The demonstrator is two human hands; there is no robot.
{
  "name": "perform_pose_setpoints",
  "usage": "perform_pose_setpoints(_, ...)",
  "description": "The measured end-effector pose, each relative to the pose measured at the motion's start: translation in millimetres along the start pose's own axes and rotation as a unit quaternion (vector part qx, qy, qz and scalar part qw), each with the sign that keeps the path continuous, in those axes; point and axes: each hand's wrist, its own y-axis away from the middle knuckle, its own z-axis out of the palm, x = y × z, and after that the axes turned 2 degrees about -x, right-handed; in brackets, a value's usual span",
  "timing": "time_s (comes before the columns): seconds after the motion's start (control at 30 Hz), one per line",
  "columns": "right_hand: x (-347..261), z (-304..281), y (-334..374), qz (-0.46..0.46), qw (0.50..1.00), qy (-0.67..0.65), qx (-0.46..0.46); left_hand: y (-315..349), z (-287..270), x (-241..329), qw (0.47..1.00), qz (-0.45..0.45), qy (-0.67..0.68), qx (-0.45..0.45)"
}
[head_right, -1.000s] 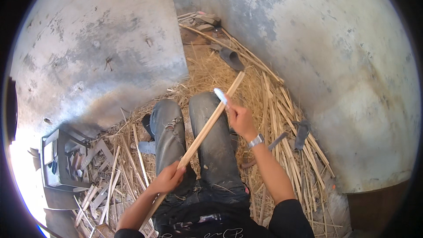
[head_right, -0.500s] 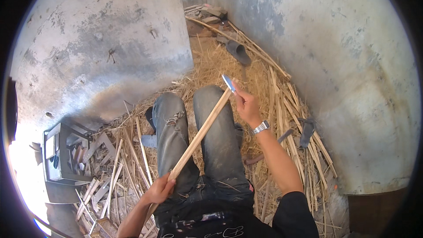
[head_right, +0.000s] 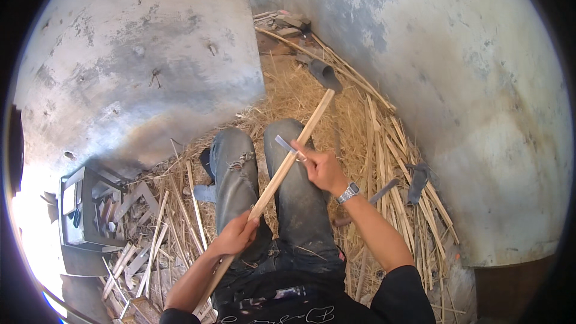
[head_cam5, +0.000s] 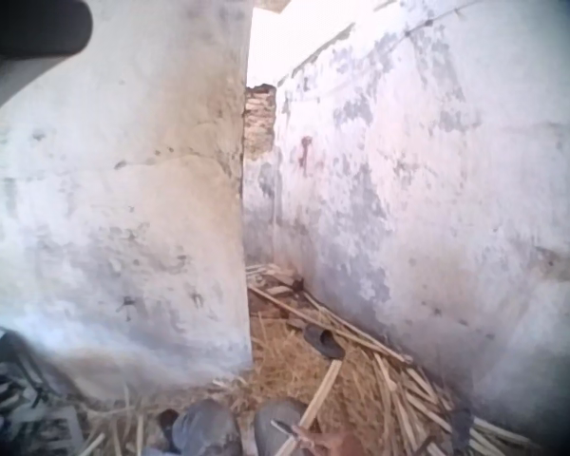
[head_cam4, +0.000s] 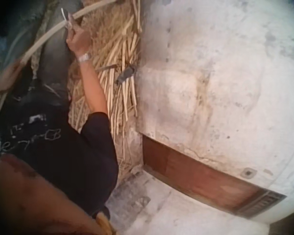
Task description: The person scrapes and trims a wooden stick with a small knife, handles a hollow bamboo tube, and scrapes a wooden strip using the knife.
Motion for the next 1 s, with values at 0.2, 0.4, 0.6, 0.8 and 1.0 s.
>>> perform_pose_setpoints(0.2, -25, 10, 9, -0.027, 0.993, 0.064, -0.098, -73, 12, 29, 0.983, -0.044, 0.177, -0.010)
perform_pose_setpoints(0.4, -37, 3, 26, -0.002, 0.996, -0.002, -0.084, -72, 9, 31, 0.976, -0.054, 0.206, -0.047)
perform_pose_setpoints(0.6, 7, -39, -1, 0.104, 0.994, 0.032, -0.006, -31, 11, 6, 0.983, 0.096, -0.139, 0.071)
perform_pose_setpoints(0.8, 60, -58, -44, 0.070, 0.985, 0.101, 0.124, 40, -5, 9, 0.983, 0.028, -0.175, 0.056)
perform_pose_setpoints(1.0, 58, -28, -32, 0.064, 0.987, 0.071, 0.127, 40, 2, 4, 0.982, -0.011, -0.181, 0.062)
